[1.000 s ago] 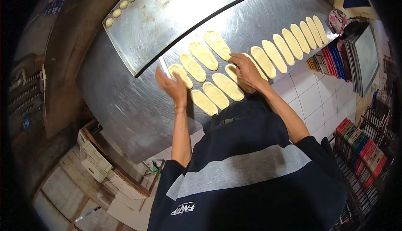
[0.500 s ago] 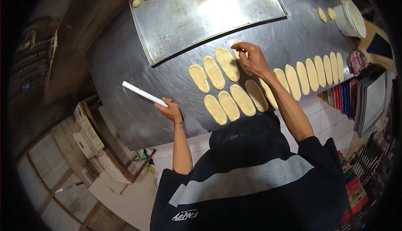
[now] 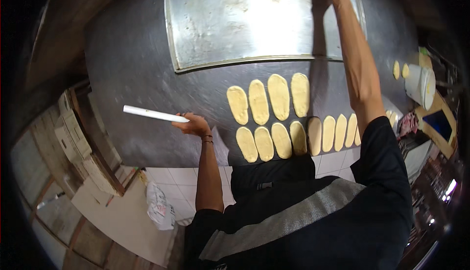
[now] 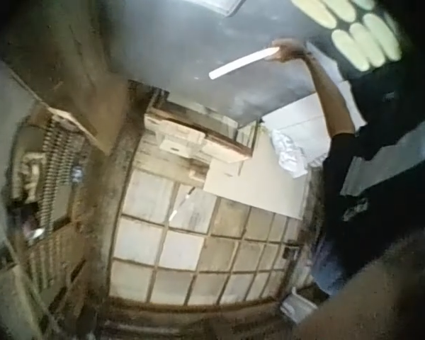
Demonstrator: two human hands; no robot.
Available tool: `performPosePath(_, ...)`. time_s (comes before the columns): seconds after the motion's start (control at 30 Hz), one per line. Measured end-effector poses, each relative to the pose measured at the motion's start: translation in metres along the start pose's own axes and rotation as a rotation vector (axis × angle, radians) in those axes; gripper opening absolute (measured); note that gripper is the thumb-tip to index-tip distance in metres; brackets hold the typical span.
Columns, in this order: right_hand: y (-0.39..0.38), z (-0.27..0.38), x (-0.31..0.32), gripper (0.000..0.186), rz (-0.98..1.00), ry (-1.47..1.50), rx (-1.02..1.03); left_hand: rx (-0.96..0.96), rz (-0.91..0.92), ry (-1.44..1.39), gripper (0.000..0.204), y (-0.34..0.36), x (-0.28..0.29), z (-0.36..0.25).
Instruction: Flattening, shaping, and filling dough pieces on a bakery table.
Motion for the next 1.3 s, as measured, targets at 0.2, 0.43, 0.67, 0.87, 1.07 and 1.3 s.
performPosePath(0.2,0.105,0.03,0.005,0.045,-0.719,-0.457,0.39,-0.15,-0.015,0.262,0.057,-0.004,-0.002,-0.007)
performPosePath(0.43,0.139,0.034,0.073,0.035,0.178,0.002,-0.087,-0.051,0.063,0.199,0.045,-0.001,-0.005,-0.015)
performPosePath(0.67,-0.285,-0.176,-0.093,0.075,0.632,-0.117,0.138,-0.124,0.0,0.068,0.032,-0.001,-0.008,-0.014)
performPosePath(0.87,-0.433,-0.392,-0.143,0.093,0.794,-0.625,-0.288,-0.057,0.187,-0.07,0.029,0.017,0.0,0.003)
performPosePath(1.07,-0.455,-0.457,-0.089,0.096,0.526,-1.053,0.103,0.11,0.928,-0.464,0.029,0.037,0.01,0.023)
performPosePath(1.3,-0.497,-0.426,-0.086,0.066,0.153,-1.15,0.173,-0.691,1.247,-0.308,0.031,0.005,0.056,-0.007)
Point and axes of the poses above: each hand's wrist, its own y-axis towards the middle knuckle, its own x-axis out of the back of the hand, z = x × y, the point moved 7 cm from there along y, towards the middle knuckle, and after that the axes turned 4 degrees about -x, right-handed, at the moved point
